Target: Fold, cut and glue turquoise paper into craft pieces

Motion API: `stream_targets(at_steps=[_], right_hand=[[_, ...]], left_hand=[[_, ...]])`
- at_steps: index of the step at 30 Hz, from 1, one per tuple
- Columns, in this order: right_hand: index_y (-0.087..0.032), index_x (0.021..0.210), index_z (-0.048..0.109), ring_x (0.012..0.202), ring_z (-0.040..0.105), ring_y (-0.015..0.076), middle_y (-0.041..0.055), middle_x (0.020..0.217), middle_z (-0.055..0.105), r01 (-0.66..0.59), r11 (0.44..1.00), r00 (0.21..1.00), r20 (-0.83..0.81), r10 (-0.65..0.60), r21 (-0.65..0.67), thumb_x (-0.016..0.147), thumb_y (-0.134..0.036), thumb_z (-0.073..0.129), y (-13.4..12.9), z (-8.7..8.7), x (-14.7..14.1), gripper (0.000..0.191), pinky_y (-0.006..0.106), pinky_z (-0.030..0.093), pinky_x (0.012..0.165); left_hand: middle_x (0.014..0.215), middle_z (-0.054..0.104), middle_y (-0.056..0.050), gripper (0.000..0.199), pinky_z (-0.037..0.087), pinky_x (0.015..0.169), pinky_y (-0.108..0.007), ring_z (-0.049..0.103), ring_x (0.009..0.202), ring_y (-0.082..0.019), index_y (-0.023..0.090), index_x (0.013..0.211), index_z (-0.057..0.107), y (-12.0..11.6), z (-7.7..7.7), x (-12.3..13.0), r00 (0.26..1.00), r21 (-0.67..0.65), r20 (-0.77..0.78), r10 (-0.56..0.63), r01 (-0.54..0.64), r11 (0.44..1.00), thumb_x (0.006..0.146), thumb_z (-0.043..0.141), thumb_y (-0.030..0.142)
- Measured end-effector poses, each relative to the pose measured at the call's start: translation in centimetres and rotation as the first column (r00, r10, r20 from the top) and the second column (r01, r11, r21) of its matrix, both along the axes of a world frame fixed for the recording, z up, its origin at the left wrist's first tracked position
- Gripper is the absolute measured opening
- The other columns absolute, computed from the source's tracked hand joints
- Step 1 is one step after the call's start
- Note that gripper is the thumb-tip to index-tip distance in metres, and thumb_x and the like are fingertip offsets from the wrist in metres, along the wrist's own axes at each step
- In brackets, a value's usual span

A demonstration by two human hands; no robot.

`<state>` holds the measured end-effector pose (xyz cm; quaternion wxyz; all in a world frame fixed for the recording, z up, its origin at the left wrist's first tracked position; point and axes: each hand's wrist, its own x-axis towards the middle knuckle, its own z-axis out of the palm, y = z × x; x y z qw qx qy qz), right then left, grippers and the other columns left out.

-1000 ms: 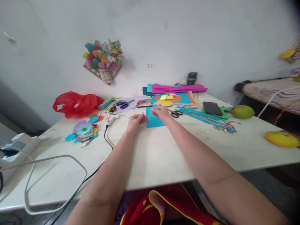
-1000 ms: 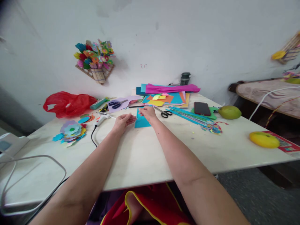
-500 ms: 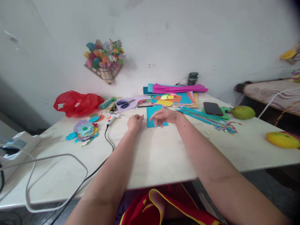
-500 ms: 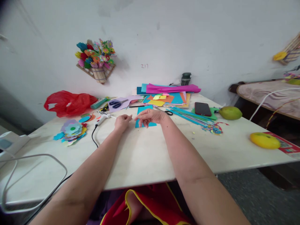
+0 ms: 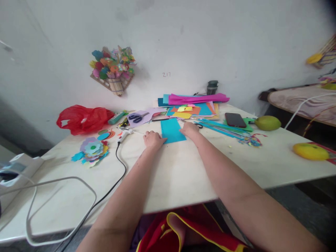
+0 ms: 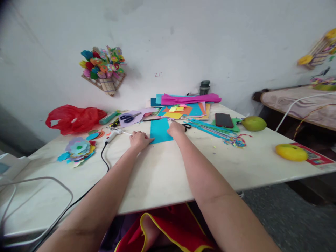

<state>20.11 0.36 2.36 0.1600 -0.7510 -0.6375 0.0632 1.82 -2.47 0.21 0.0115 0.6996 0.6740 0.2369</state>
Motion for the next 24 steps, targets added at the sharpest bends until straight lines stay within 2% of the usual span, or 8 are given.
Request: stream_targets(at_steps=[3, 7, 12, 15, 17, 19, 21, 24], right_hand=[[-0.012, 0.109, 0.063, 0.103, 0.058, 0.0303, 0.0198, 0.112, 0.061, -0.005, 1.000, 1.000, 0.017, 0.005, -0.019, 0.075, -0.032, 0.057, 0.1, -0.3, 0.0, 0.040, 0.036, 0.045, 0.076], [-0.012, 0.109, 0.064, 0.102, 0.059, 0.0293, 0.0196, 0.111, 0.062, 0.020, 1.000, 1.000, -0.010, -0.020, 0.003, 0.077, -0.029, 0.054, 0.3, -0.6, 0.0, 0.038, 0.035, 0.045, 0.076], [-0.014, 0.103, 0.065, 0.101, 0.059, 0.0288, 0.0167, 0.106, 0.064, 0.034, 0.999, 0.994, -0.104, -0.029, 0.042, 0.077, -0.033, 0.055, 0.6, -0.9, 0.0, 0.034, 0.034, 0.045, 0.077], [-0.015, 0.100, 0.065, 0.096, 0.061, 0.0262, 0.0143, 0.101, 0.066, 0.064, 0.993, 0.959, -0.283, -0.034, 0.099, 0.078, -0.037, 0.055, 0.9, -1.0, 0.1, 0.033, 0.032, 0.047, 0.074], [-0.014, 0.102, 0.063, 0.084, 0.065, 0.0215, 0.0127, 0.095, 0.067, 0.085, 0.993, 0.858, -0.513, -0.028, 0.087, 0.079, -0.037, 0.054, 1.1, -1.1, 0.2, 0.034, 0.028, 0.048, 0.066], [-0.013, 0.107, 0.059, 0.069, 0.064, 0.0160, 0.0107, 0.090, 0.066, 0.090, 0.995, 0.662, -0.749, -0.032, 0.037, 0.081, -0.037, 0.051, 1.1, -1.1, 0.1, 0.036, 0.024, 0.048, 0.057], [-0.012, 0.108, 0.057, 0.061, 0.062, 0.0130, 0.0094, 0.087, 0.065, 0.117, 0.993, 0.479, -0.876, -0.047, 0.011, 0.082, -0.038, 0.050, 1.1, -1.1, 0.1, 0.037, 0.022, 0.047, 0.052], [-0.012, 0.100, 0.060, 0.061, 0.058, 0.0121, 0.0077, 0.082, 0.064, 0.221, 0.973, 0.408, -0.913, -0.033, 0.064, 0.079, -0.037, 0.055, 0.9, -0.9, 0.2, 0.033, 0.020, 0.046, 0.050]], left_hand=[[0.068, 0.063, -0.012, 0.028, 0.036, 0.081, -0.041, 0.051, 0.093, -0.032, 0.021, 0.046, 0.059, 0.0, 0.1, 0.4, 0.996, 0.005, 0.083, 0.046, -0.046, 0.999, 0.056, 0.070, 0.045], [0.061, 0.063, -0.007, 0.018, 0.040, 0.070, -0.034, 0.058, 0.077, -0.025, 0.021, 0.048, 0.056, -0.2, 0.6, 0.4, 0.950, -0.111, 0.280, 0.136, -0.109, 0.988, 0.054, 0.070, 0.031], [0.054, 0.062, -0.005, 0.015, 0.042, 0.066, -0.032, 0.060, 0.070, -0.024, 0.022, 0.052, 0.054, -0.2, 1.0, 0.0, 0.922, -0.055, 0.382, 0.060, -0.042, 0.998, 0.060, 0.065, 0.028], [0.054, 0.061, -0.003, 0.012, 0.042, 0.065, -0.030, 0.061, 0.067, -0.021, 0.021, 0.057, 0.054, -0.1, 1.1, -0.1, 0.880, -0.001, 0.472, 0.050, -0.057, 0.998, 0.060, 0.064, 0.028], [0.057, 0.062, -0.001, 0.015, 0.043, 0.064, -0.029, 0.062, 0.065, -0.020, 0.021, 0.068, 0.056, 0.0, 1.2, -0.1, 0.828, 0.028, 0.559, 0.038, -0.064, 0.998, 0.058, 0.065, 0.029], [0.059, 0.063, 0.001, 0.026, 0.044, 0.064, -0.028, 0.062, 0.063, -0.018, 0.021, 0.080, 0.055, 0.1, 1.1, -0.2, 0.774, 0.072, 0.634, 0.003, -0.063, 0.995, 0.057, 0.066, 0.028], [0.059, 0.063, 0.002, 0.033, 0.045, 0.065, -0.028, 0.062, 0.062, -0.018, 0.021, 0.088, 0.053, 0.2, 0.9, -0.3, 0.726, 0.125, 0.686, -0.047, -0.054, 0.991, 0.058, 0.066, 0.029], [0.061, 0.063, 0.002, 0.038, 0.046, 0.066, -0.029, 0.062, 0.059, -0.016, 0.021, 0.094, 0.051, 0.6, 0.5, -0.6, 0.667, 0.186, 0.737, -0.107, -0.049, 0.981, 0.060, 0.065, 0.031]])
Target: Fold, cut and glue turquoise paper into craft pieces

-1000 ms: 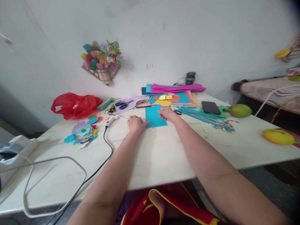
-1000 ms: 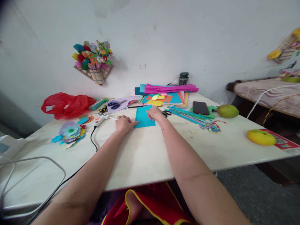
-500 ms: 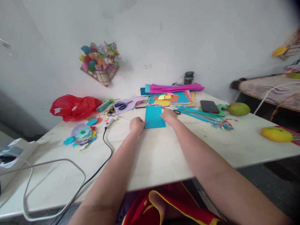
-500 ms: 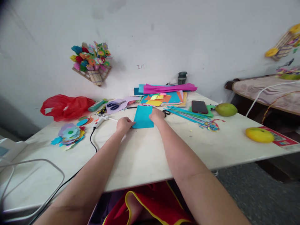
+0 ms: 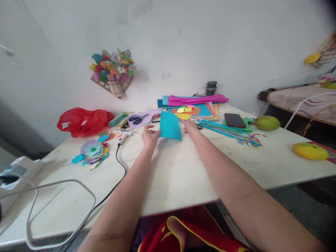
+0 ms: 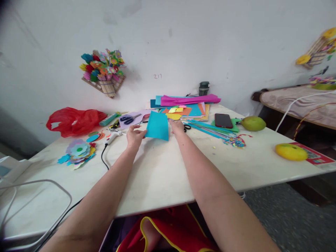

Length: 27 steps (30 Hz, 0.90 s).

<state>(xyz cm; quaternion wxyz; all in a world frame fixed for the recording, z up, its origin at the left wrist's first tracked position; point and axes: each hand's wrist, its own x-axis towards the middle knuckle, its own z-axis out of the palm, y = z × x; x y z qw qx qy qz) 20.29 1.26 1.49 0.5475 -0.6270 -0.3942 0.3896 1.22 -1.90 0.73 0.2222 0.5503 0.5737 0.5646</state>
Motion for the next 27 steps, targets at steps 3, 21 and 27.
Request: stream_targets(at_steps=[3, 21, 27], right_hand=[[-0.013, 0.099, 0.060, 0.061, 0.058, 0.0120, 0.0053, 0.076, 0.064, -0.037, 0.999, 0.988, -0.146, 0.040, 0.021, 0.080, -0.035, 0.055, 0.0, 0.0, 0.1, 0.030, 0.021, 0.047, 0.053], [-0.016, 0.093, 0.064, 0.081, 0.066, 0.0214, 0.0046, 0.080, 0.072, -0.453, 0.852, 0.753, -0.399, 0.524, 0.264, 0.065, -0.018, 0.069, -0.1, -0.6, 0.4, 0.028, 0.040, 0.049, 0.082], [-0.016, 0.092, 0.064, 0.083, 0.066, 0.0215, 0.0058, 0.084, 0.072, -0.540, 0.785, 0.716, -0.324, 0.618, 0.303, 0.061, -0.017, 0.071, -0.3, -0.7, 0.4, 0.031, 0.039, 0.049, 0.084]], left_hand=[[0.062, 0.064, 0.002, 0.038, 0.046, 0.066, -0.028, 0.062, 0.060, -0.016, 0.020, 0.095, 0.051, 0.2, -0.3, -0.2, 0.999, 0.049, 0.052, -0.013, 0.010, 0.999, 0.061, 0.065, 0.032], [0.075, 0.068, -0.006, 0.044, 0.050, 0.060, -0.027, 0.061, 0.058, -0.012, 0.012, 0.090, 0.062, -0.3, -0.5, -0.7, 0.780, -0.086, 0.514, -0.357, 0.461, 0.883, 0.057, 0.076, 0.036], [0.065, 0.066, -0.003, 0.043, 0.050, 0.058, -0.025, 0.061, 0.056, -0.012, 0.011, 0.087, 0.064, 0.2, -1.1, -1.3, 0.750, -0.130, 0.518, -0.411, 0.544, 0.829, 0.053, 0.079, 0.031]])
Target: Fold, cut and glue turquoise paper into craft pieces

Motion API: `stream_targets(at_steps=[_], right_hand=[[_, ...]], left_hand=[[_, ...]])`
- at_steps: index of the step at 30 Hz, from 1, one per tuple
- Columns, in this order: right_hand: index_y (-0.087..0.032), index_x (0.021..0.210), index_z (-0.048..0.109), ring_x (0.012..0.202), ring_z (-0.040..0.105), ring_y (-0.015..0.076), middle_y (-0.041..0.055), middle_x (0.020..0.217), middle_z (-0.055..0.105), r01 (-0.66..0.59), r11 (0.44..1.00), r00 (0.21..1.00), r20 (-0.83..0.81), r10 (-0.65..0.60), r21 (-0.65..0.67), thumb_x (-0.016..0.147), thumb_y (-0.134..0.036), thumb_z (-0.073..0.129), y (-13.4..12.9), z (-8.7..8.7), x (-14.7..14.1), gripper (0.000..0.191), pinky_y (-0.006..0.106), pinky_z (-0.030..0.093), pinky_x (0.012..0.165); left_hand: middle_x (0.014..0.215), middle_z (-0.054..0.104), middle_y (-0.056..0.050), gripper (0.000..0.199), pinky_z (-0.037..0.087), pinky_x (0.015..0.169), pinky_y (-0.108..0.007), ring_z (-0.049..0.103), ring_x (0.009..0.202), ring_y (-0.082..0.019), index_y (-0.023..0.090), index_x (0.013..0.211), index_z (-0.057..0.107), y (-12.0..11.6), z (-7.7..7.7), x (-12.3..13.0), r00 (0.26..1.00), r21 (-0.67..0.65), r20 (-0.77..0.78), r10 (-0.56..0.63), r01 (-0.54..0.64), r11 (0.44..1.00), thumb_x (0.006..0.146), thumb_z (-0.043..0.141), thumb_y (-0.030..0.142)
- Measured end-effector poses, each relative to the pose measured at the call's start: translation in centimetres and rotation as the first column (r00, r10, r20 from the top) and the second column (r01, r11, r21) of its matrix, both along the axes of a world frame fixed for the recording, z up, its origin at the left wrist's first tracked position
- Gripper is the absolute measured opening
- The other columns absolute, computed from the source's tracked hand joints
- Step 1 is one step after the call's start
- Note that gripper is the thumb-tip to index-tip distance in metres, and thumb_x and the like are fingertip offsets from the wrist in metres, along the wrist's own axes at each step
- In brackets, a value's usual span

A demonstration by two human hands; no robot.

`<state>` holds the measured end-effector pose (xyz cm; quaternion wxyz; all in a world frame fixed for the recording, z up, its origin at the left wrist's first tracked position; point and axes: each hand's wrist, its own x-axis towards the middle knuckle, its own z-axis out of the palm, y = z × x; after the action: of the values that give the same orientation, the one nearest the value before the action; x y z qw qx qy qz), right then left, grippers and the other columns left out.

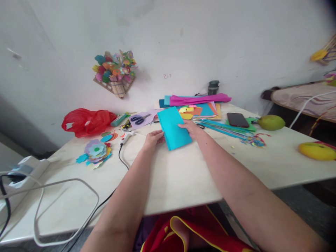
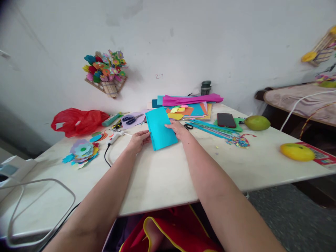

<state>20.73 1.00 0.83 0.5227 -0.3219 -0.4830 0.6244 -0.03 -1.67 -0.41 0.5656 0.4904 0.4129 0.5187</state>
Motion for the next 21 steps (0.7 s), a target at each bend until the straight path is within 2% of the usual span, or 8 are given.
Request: stream_targets(at_steps=[5, 12, 16, 21], right_hand=[[-0.016, 0.093, 0.065, 0.086, 0.065, 0.0223, 0.0063, 0.084, 0.071, 0.004, 0.999, 0.999, 0.046, -0.006, 0.034, 0.060, -0.020, 0.072, 0.0, -0.1, 0.1, 0.034, 0.041, 0.046, 0.087], [-0.016, 0.094, 0.066, 0.093, 0.062, 0.0231, 0.0066, 0.088, 0.071, 0.050, 0.992, 0.994, 0.089, -0.061, 0.118, 0.055, -0.025, 0.075, 0.3, -0.2, 0.1, 0.042, 0.042, 0.043, 0.090], [-0.017, 0.094, 0.067, 0.091, 0.062, 0.0228, 0.0056, 0.087, 0.070, 0.066, 0.986, 0.986, 0.138, -0.088, 0.156, 0.054, -0.031, 0.076, 0.8, -0.4, 0.2, 0.044, 0.041, 0.043, 0.088], [-0.017, 0.090, 0.067, 0.088, 0.061, 0.0215, 0.0045, 0.084, 0.070, 0.084, 0.978, 0.976, 0.183, -0.120, 0.192, 0.051, -0.034, 0.076, 1.1, -0.4, 0.2, 0.043, 0.039, 0.042, 0.087]], left_hand=[[0.061, 0.064, -0.002, 0.035, 0.050, 0.055, -0.025, 0.060, 0.052, -0.012, 0.012, 0.077, 0.062, 0.1, -0.2, -0.1, 1.000, -0.012, -0.014, -0.027, 0.027, 1.000, 0.052, 0.080, 0.030], [0.060, 0.064, -0.002, 0.029, 0.051, 0.056, -0.026, 0.061, 0.054, -0.013, 0.012, 0.073, 0.060, -0.1, 0.0, 0.0, 0.999, -0.032, 0.011, -0.037, 0.038, 0.999, 0.056, 0.079, 0.027], [0.067, 0.066, -0.004, 0.027, 0.053, 0.061, -0.027, 0.063, 0.059, -0.014, 0.012, 0.076, 0.061, -0.2, 0.1, -0.1, 0.994, -0.058, 0.040, -0.101, 0.104, 0.993, 0.058, 0.077, 0.023], [0.064, 0.065, -0.004, 0.021, 0.053, 0.059, -0.027, 0.062, 0.055, -0.013, 0.012, 0.073, 0.059, -0.5, 0.4, -0.1, 0.990, -0.095, 0.021, -0.137, 0.138, 0.986, 0.061, 0.076, 0.019]])
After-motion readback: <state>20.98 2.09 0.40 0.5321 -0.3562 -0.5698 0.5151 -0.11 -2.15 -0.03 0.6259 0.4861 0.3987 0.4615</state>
